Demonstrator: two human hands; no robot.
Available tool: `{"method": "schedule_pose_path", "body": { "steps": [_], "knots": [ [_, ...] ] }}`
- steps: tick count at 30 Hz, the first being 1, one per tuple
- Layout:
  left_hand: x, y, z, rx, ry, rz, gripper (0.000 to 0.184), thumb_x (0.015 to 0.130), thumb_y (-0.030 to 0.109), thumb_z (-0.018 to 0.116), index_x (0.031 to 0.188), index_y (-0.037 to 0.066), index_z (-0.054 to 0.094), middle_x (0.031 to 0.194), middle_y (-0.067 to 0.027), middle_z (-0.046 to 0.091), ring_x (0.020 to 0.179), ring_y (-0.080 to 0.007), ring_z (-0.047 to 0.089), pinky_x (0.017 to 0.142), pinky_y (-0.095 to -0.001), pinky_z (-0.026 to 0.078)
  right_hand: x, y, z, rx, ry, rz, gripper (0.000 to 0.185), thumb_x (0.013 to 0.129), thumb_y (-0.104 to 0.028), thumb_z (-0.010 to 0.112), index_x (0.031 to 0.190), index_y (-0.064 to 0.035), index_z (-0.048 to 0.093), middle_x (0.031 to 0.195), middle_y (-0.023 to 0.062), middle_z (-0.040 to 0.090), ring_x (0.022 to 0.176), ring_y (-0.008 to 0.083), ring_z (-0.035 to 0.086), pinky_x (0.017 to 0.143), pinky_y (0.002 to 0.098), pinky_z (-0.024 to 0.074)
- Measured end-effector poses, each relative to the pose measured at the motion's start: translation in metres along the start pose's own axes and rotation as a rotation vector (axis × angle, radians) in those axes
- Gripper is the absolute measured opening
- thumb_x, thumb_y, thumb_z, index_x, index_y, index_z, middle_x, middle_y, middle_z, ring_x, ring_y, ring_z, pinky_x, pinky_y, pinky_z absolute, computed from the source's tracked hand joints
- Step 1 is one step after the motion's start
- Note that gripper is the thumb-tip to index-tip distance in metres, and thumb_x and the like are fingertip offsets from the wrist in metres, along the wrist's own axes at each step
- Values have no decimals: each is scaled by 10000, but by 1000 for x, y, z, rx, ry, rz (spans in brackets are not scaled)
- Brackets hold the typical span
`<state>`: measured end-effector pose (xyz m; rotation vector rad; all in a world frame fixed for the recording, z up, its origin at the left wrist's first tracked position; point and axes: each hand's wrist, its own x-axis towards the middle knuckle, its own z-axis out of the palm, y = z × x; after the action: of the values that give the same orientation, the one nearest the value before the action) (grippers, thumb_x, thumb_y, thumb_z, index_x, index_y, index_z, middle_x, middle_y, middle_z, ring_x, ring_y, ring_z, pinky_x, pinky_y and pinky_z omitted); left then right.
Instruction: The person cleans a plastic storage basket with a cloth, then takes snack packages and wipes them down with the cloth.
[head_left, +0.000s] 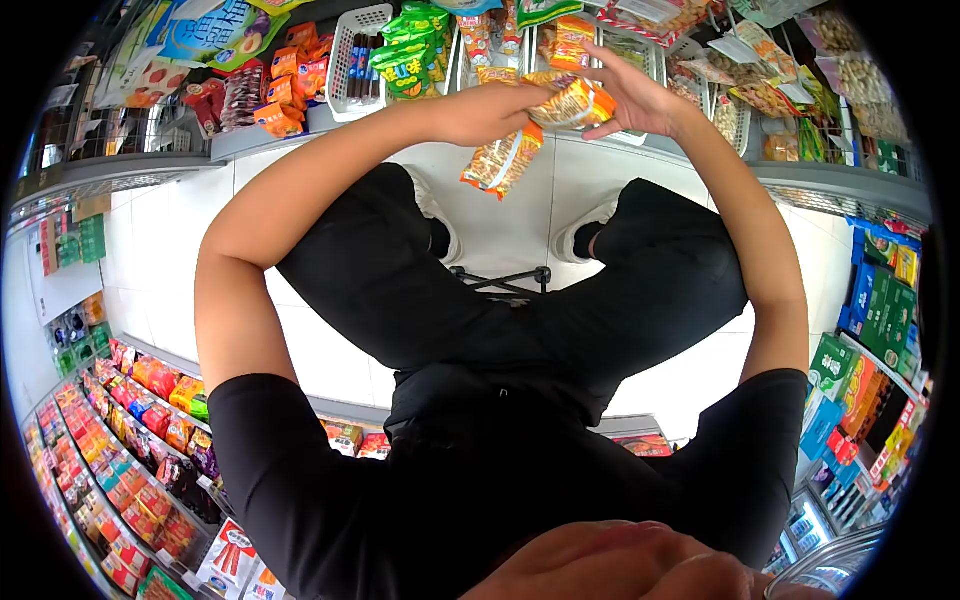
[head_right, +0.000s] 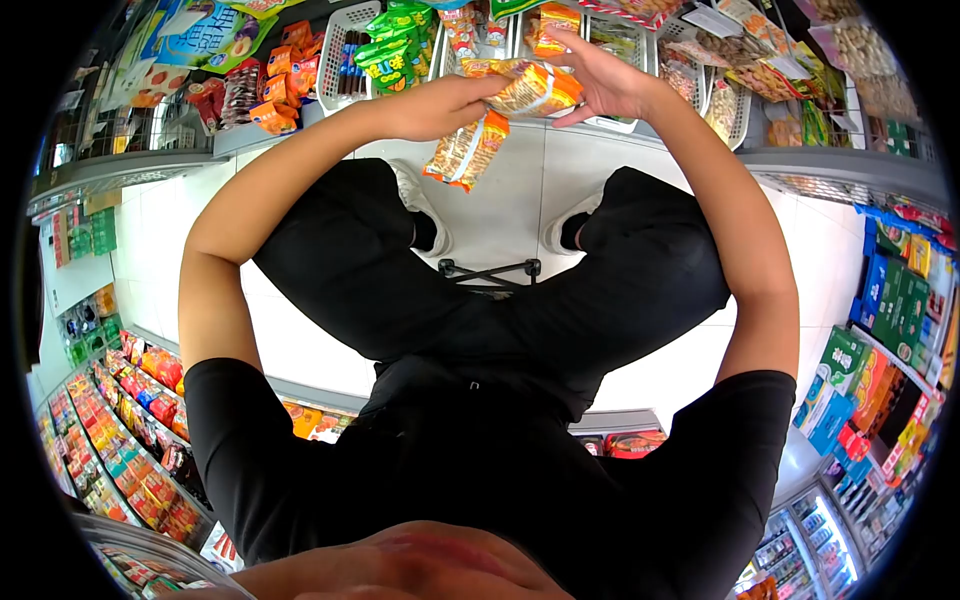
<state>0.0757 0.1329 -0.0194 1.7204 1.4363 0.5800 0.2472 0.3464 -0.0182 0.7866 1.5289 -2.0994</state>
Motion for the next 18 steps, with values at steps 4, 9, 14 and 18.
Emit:
{"method": "schedule_pose_path", "body": {
  "steps": [4,9,14,18],
  "knots": [
    [-1,15,3,37,-41,-34,478,964,44,441,1442,34,419,1250,-235,602,1150,-372,598,995,-425,469,17,13,-8,7,-19,-7,1027,864,-689,605,1545,-11,240,1503,135,388,1234,219,561,959,393,532],
    [1,3,4,72,-54,-18,517,949,42,495,1458,40,407,1227,-236,614,1077,-368,636,934,-412,506,26,9,-15,54,43,-190,690,862,-269,786,1407,14,470,1306,89,592,1146,160,612,987,289,490],
    [-3,-2,5,-51,-99,-112,607,922,84,594,1481,38,364,1287,-218,584,1054,-305,653,904,-395,524,13,-5,-15,168,30,-285,615,879,-81,736,1416,28,457,1288,103,615,1156,164,619,1017,290,495],
    [-3,-12,10,-252,-221,-226,678,896,122,651,1490,21,338,1360,-195,534,1104,-262,630,926,-381,523,2,-10,-6,153,9,-390,624,889,-35,699,1453,-19,431,1324,117,592,1191,170,603,1054,316,482]
  ]
}}
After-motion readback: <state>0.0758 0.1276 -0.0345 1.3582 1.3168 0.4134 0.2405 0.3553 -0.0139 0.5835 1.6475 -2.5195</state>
